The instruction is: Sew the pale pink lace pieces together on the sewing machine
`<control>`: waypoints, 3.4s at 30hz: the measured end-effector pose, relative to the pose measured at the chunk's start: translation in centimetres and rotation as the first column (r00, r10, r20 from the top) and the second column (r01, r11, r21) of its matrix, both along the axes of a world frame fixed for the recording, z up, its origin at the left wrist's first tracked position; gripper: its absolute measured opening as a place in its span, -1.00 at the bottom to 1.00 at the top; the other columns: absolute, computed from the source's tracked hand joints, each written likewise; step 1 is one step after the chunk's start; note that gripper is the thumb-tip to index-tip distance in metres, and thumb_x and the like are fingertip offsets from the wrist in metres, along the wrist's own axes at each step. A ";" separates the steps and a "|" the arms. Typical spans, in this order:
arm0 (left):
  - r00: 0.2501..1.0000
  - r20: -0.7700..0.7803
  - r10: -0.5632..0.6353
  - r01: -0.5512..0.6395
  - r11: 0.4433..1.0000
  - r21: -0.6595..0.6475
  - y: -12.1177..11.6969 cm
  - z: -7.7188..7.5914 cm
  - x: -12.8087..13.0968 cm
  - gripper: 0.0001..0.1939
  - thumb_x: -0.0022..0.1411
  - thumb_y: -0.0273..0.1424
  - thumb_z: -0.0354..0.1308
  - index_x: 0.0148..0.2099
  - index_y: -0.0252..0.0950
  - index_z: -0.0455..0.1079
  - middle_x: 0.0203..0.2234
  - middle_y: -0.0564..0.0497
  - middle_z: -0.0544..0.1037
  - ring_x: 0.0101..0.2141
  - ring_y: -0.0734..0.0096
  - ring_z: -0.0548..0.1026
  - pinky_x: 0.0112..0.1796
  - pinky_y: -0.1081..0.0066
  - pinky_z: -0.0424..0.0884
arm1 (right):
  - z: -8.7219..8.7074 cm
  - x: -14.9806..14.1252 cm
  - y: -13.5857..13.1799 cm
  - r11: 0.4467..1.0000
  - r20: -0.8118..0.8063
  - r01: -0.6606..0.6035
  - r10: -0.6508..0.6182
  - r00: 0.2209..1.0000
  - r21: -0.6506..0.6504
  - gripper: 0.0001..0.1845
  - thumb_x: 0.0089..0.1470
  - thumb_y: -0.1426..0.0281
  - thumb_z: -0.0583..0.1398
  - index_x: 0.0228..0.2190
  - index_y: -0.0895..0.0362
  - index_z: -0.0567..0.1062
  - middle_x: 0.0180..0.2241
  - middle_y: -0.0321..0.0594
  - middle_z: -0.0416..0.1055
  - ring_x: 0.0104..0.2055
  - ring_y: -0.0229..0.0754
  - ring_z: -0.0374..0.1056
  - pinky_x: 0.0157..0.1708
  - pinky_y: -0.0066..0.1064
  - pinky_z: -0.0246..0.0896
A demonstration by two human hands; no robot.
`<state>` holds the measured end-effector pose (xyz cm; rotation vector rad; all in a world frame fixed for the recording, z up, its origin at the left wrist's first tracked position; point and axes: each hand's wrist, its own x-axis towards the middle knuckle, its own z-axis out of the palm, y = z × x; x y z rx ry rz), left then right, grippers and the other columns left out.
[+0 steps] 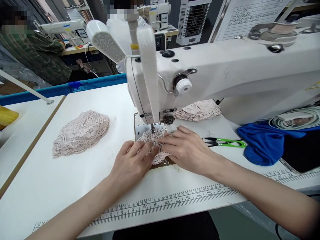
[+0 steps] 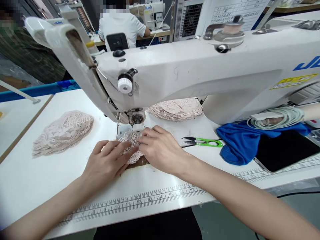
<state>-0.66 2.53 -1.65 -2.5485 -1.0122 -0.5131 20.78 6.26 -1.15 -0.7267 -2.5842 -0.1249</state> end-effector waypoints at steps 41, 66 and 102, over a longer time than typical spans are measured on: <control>0.996 0.060 0.071 -0.063 0.990 -0.130 2.1 -0.8 -0.5 -0.65 0.32 -0.48 -0.01 0.11 -0.28 0.39 0.02 -0.13 0.51 0.04 0.14 0.45 0.17 -0.10 0.07 | -1.0 -0.8 2.0 0.988 0.035 0.068 -0.074 0.997 0.141 -0.75 0.12 0.63 0.06 -0.39 0.20 0.53 -0.32 -0.17 0.56 -0.30 -0.18 0.39 -0.25 -0.33 0.16; 0.892 0.350 0.287 0.151 0.539 -0.829 5.4 2.8 -0.7 -0.63 0.32 -0.25 -0.02 -0.46 -0.30 0.41 -0.41 -0.01 0.46 -0.46 0.47 0.36 -0.44 0.41 0.28 | -0.7 -0.7 2.0 0.920 -0.142 0.282 -0.328 0.934 -0.274 -0.76 0.16 0.46 0.09 -0.32 0.12 0.58 -0.47 -0.28 0.51 -0.46 -0.26 0.35 -0.49 -0.43 0.06; 0.996 0.084 -0.005 0.016 0.990 -0.138 2.1 -0.8 -1.0 -0.69 0.35 -0.48 0.00 0.07 -0.21 0.43 -0.03 -0.06 0.56 0.03 0.20 0.48 0.10 0.08 0.19 | -1.6 -0.5 1.7 0.999 -0.087 0.021 -0.017 0.996 0.045 -0.75 0.10 0.61 0.09 -0.32 0.16 0.55 -0.32 -0.24 0.59 -0.22 -0.18 0.46 -0.03 -0.26 0.25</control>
